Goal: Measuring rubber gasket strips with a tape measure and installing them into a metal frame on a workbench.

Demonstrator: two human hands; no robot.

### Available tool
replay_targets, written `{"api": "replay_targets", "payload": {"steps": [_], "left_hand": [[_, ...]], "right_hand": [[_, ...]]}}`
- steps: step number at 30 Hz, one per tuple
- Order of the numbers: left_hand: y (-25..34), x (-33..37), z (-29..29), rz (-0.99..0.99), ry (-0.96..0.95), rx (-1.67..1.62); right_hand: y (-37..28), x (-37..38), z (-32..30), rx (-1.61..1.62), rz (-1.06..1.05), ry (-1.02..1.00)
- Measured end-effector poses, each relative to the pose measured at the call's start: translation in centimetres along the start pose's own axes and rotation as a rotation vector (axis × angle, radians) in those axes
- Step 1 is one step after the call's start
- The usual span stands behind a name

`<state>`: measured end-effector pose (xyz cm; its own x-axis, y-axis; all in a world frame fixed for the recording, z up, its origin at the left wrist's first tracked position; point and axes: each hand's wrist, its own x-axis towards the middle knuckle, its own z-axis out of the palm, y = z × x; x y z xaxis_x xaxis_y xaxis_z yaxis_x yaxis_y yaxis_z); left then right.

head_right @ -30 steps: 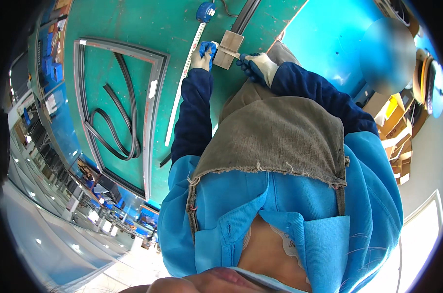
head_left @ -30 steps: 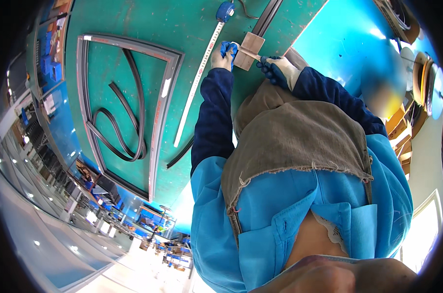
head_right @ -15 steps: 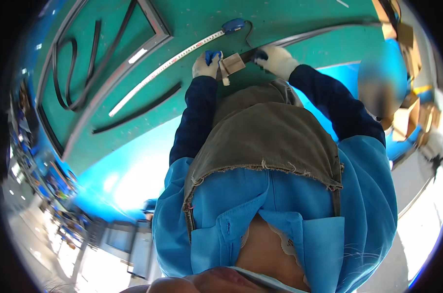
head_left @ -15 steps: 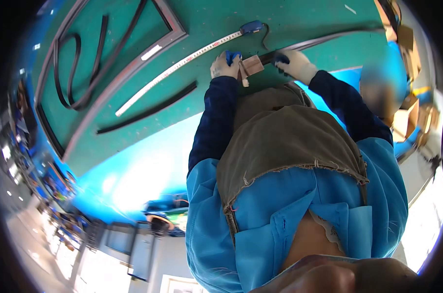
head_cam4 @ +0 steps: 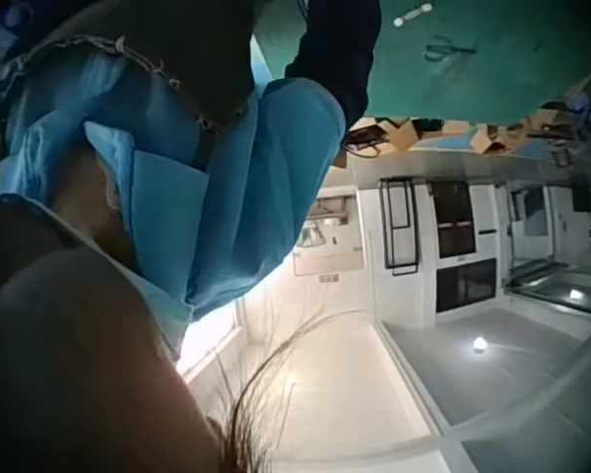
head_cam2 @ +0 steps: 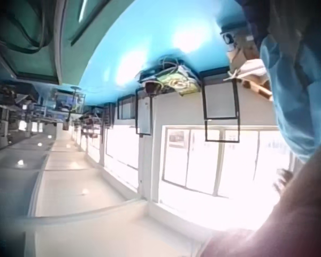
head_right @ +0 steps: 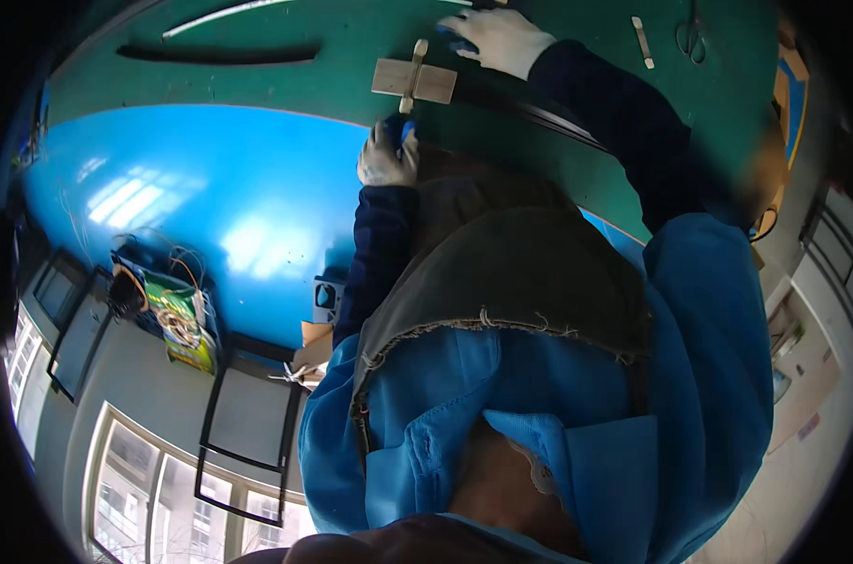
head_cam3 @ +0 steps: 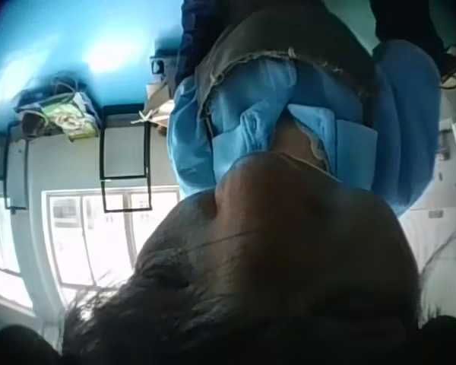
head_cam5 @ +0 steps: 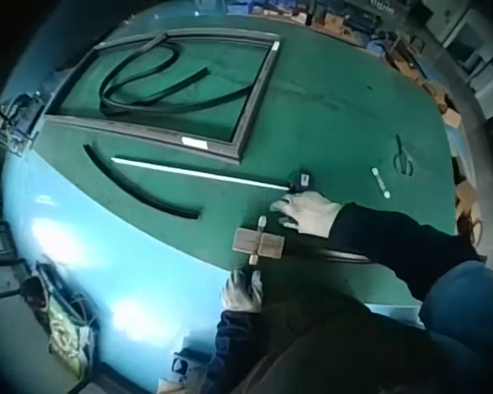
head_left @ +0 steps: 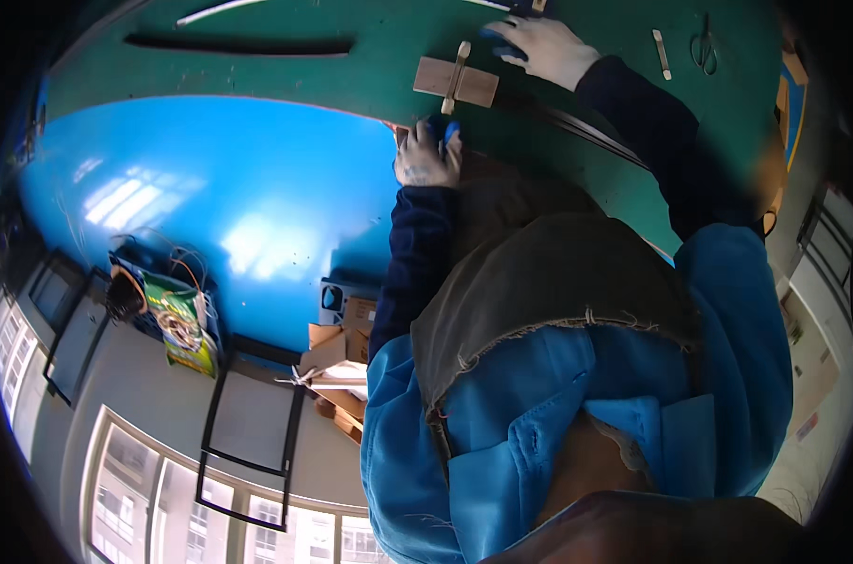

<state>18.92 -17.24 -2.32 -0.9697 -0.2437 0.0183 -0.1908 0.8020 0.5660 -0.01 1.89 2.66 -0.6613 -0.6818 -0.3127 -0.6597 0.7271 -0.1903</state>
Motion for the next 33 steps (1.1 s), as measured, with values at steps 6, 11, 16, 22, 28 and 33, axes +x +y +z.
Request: {"api": "replay_targets", "payload": {"steps": [6, 11, 16, 22, 28, 33], "left_hand": [[1.9, 2.7, -0.1, -0.16, -0.167, 0.042], [2.1, 2.8, -0.4, -0.063, -0.225, 0.128], [2.5, 3.7, -0.7, -0.022, -0.249, 0.167], [2.4, 4.5, -0.5, -0.029, -0.32, 0.189], [2.1, 5.0, -0.4, -0.009, -0.376, 0.209], [2.5, 5.9, -0.9, 0.005, -0.36, 0.281]], "right_hand": [[-1.4, 5.6, -1.1, -0.338, -0.551, -0.06], [-2.4, 7.0, -1.4, -0.338, -0.691, -0.136], [-1.3, 7.5, -1.6, -0.029, -0.752, -0.177], [-2.8, 8.1, -1.8, -0.43, -0.674, -0.306], [-3.4, 8.4, -2.3, -0.684, -0.803, -0.378], [-1.0, 8.6, 0.3, -0.509, -0.792, -0.318]]}}
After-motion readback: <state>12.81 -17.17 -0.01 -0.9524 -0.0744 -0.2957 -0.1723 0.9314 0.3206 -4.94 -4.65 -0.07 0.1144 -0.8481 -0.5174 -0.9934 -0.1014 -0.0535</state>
